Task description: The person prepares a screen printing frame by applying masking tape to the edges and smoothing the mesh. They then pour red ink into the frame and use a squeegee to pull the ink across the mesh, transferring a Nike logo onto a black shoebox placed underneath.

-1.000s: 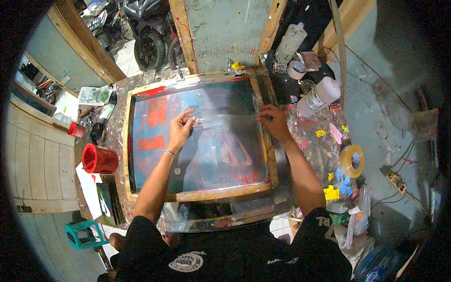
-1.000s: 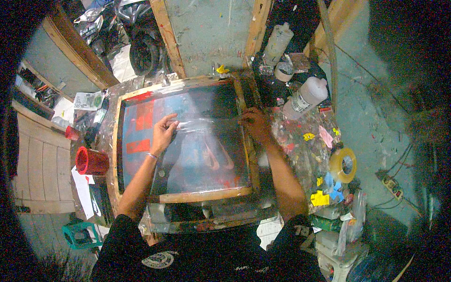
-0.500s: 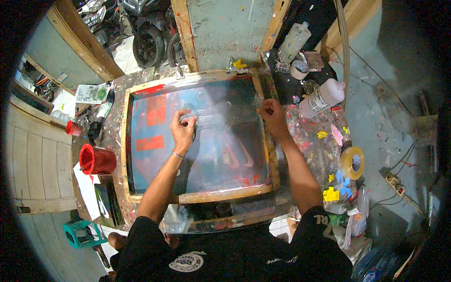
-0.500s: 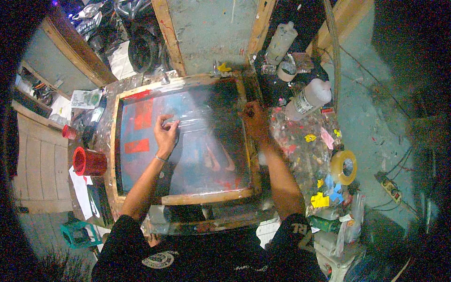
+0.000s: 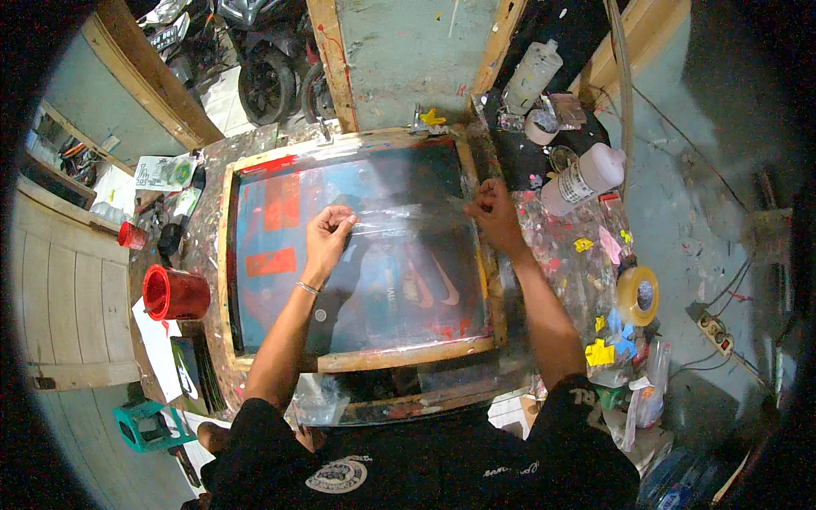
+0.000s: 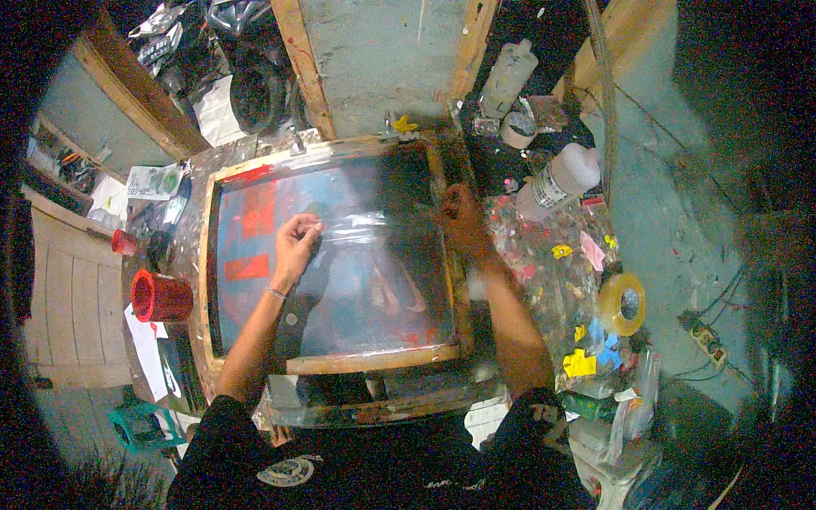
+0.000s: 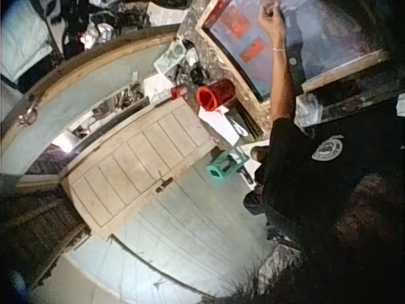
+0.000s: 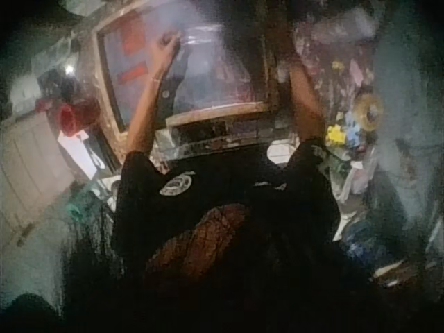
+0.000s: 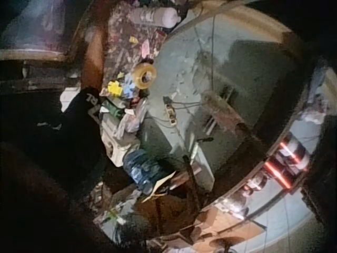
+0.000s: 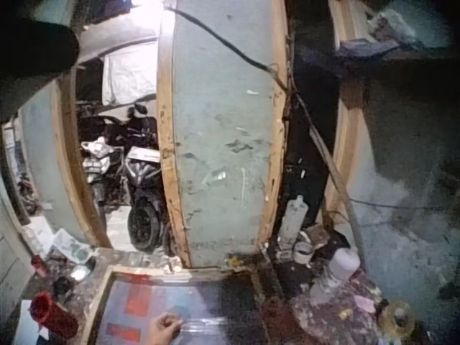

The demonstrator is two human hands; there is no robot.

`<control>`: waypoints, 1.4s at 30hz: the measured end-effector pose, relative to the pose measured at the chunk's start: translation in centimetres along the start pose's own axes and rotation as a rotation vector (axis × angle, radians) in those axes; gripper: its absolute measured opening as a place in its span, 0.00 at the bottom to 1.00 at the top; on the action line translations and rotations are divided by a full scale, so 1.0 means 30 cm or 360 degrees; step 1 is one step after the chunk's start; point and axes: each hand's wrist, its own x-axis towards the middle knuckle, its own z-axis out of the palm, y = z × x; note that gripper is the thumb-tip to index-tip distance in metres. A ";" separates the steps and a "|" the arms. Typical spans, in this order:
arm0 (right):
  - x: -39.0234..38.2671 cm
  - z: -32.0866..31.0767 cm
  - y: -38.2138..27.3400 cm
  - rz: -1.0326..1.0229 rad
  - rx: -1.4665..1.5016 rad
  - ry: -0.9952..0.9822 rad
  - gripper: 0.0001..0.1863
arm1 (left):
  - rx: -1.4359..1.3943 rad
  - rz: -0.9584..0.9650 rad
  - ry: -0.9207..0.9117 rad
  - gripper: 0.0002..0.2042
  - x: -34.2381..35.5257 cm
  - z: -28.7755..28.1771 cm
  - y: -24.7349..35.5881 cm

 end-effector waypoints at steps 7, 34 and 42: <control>-0.001 0.066 0.025 -0.0540 -0.1012 0.0210 0.15 | 0.0160 0.0062 0.0237 0.18 -0.004 0.068 -0.008; 0.011 -0.014 -0.049 -0.0935 -0.1685 -0.0335 0.05 | 0.1700 0.0710 -0.0088 0.07 0.002 0.031 0.061; 0.035 0.018 -0.047 -0.1129 -0.2056 -0.0301 0.06 | 0.1817 0.0871 -0.0330 0.09 0.031 -0.021 0.085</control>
